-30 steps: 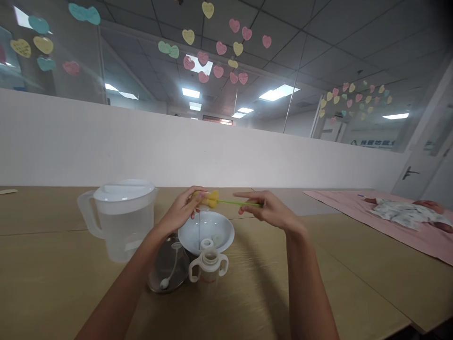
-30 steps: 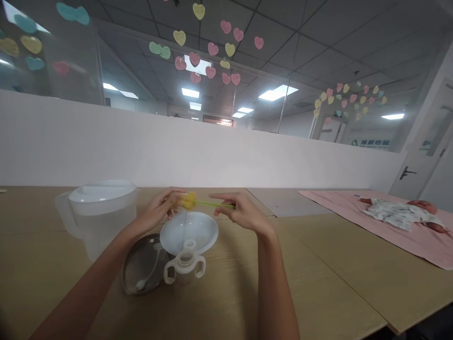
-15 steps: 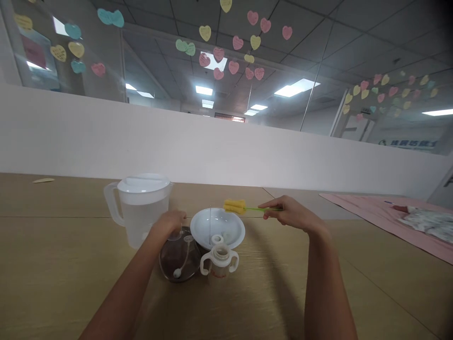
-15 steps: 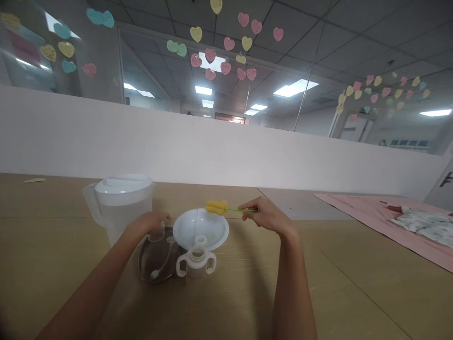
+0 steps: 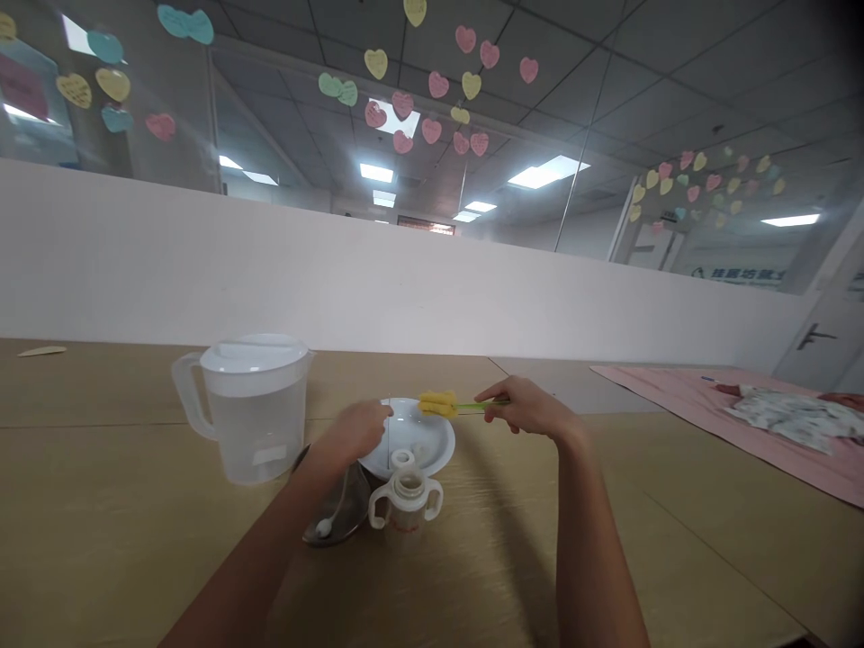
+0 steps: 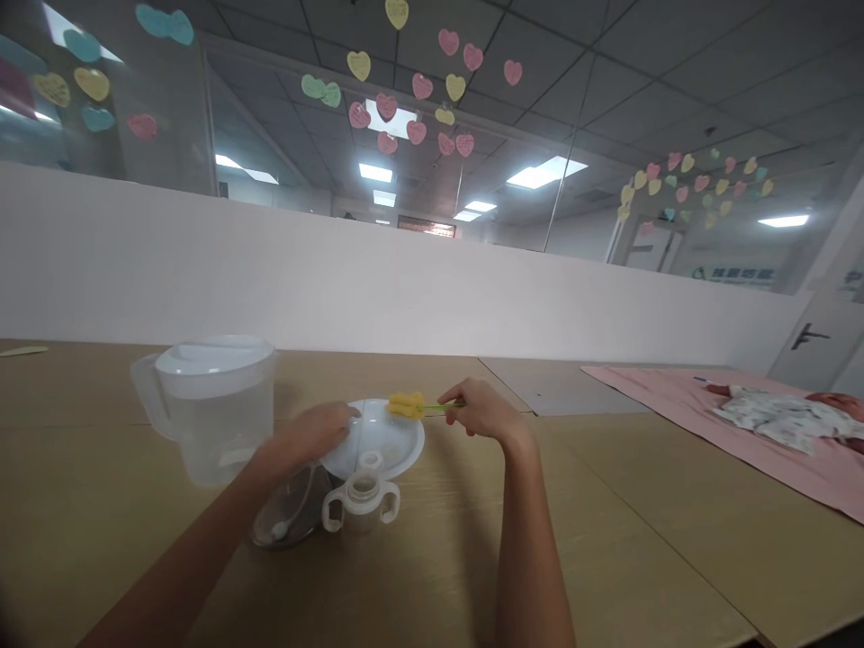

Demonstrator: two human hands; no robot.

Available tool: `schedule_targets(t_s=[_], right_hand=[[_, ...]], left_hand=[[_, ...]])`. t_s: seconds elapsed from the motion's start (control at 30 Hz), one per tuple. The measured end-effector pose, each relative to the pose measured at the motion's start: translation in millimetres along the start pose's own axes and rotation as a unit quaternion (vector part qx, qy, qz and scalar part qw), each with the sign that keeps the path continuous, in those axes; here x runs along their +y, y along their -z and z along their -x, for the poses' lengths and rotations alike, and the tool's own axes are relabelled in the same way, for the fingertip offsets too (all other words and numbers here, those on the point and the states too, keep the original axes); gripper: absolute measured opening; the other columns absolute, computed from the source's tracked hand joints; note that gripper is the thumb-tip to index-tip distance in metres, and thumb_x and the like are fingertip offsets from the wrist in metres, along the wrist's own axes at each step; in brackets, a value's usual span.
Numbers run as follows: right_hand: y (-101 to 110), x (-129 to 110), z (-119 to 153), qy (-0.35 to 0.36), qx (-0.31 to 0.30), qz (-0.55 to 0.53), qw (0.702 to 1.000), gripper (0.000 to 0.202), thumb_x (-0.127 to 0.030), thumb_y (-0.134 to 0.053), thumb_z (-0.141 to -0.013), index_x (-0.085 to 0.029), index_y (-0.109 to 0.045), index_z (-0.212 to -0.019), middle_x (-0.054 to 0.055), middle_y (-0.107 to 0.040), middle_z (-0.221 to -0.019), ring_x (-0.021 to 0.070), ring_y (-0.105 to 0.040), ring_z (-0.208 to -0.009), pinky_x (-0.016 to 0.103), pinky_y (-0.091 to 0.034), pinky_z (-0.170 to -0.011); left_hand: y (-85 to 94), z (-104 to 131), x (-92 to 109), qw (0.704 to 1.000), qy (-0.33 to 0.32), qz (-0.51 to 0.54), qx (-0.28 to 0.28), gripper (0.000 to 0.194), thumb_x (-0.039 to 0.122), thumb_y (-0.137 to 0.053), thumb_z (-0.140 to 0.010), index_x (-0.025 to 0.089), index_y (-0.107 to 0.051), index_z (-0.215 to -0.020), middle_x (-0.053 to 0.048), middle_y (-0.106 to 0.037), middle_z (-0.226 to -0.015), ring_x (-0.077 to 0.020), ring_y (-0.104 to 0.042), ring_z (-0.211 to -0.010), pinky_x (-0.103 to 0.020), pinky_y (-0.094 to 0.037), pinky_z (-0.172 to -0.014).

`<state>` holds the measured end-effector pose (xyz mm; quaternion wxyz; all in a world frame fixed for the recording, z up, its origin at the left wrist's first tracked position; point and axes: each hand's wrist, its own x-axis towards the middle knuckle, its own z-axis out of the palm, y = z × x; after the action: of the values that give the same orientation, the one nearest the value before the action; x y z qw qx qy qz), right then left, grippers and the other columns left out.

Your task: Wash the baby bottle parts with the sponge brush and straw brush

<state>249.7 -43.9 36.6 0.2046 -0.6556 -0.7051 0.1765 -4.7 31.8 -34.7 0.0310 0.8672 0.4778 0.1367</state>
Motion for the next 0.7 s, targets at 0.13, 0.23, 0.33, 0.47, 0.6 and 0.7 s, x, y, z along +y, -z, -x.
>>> schedule_targets(t_s=[0.13,0.23,0.33,0.47,0.6,0.7], right_hand=[[0.0,-1.4,1.7,0.002,0.002,-0.006,1.0,0.037,-0.013,-0.05,-0.071,-0.013,-0.062,-0.106,0.003,-0.067,-0.078,0.0051,-0.047,-0.043,0.017,-0.034,-0.041],[-0.3,-1.9,1.5,-0.001,-0.002,-0.011,1.0,0.037,-0.013,-0.05,-0.07,-0.014,-0.062,-0.106,0.003,-0.067,-0.078,0.005,-0.046,-0.042,0.017,-0.033,-0.04],[-0.8,-1.5,1.0,-0.002,0.003,-0.015,1.0,0.037,-0.012,-0.05,-0.07,-0.014,-0.062,-0.105,0.003,-0.067,-0.078,0.0048,-0.046,-0.041,0.017,-0.032,-0.039],[0.6,-1.0,3.9,0.001,0.012,-0.016,1.0,0.036,-0.012,-0.049,-0.07,-0.014,-0.062,-0.104,0.003,-0.067,-0.078,0.0047,-0.045,-0.041,0.017,-0.032,-0.039],[4.9,-1.1,10.1,0.012,0.044,-0.022,0.999,0.035,-0.016,-0.049,-0.073,-0.016,-0.062,-0.106,0.003,-0.067,-0.081,0.0047,-0.046,-0.043,0.018,-0.037,-0.044],[8.0,-3.3,15.0,0.028,0.059,-0.042,0.997,0.034,-0.021,-0.052,-0.074,-0.018,-0.063,-0.105,0.003,-0.066,-0.082,0.0052,-0.046,-0.045,0.019,-0.038,-0.045]], left_hand=[[-32.3,-18.2,7.4,0.975,-0.131,0.181,-0.012,0.027,0.021,-0.046,-0.075,0.022,-0.067,-0.092,-0.006,-0.063,-0.108,-0.0231,-0.056,-0.101,-0.035,-0.04,-0.09],[-56.9,-29.3,8.7,0.965,-0.156,0.208,-0.035,0.019,0.023,-0.051,-0.071,0.023,-0.069,-0.078,-0.003,-0.069,-0.092,-0.0213,-0.062,-0.087,-0.032,-0.046,-0.082],[-69.5,-35.3,8.2,0.967,-0.128,0.221,-0.014,0.018,0.021,-0.057,-0.064,0.022,-0.069,-0.077,-0.004,-0.07,-0.088,-0.023,-0.062,-0.085,-0.034,-0.046,-0.081],[-63.1,-39.0,4.6,0.971,-0.07,0.222,0.044,0.029,0.021,-0.061,-0.058,0.02,-0.067,-0.086,-0.007,-0.067,-0.097,-0.0255,-0.059,-0.092,-0.037,-0.043,-0.085],[-36.2,-37.0,3.4,0.965,-0.037,0.236,0.105,0.029,0.021,-0.056,-0.065,0.016,-0.062,-0.093,-0.008,-0.065,-0.099,-0.022,-0.06,-0.088,-0.033,-0.045,-0.08],[-14.5,-31.1,6.0,0.944,-0.025,0.292,0.151,0.023,0.021,-0.053,-0.068,0.017,-0.059,-0.09,-0.005,-0.065,-0.095,-0.0173,-0.063,-0.076,-0.028,-0.048,-0.072]])
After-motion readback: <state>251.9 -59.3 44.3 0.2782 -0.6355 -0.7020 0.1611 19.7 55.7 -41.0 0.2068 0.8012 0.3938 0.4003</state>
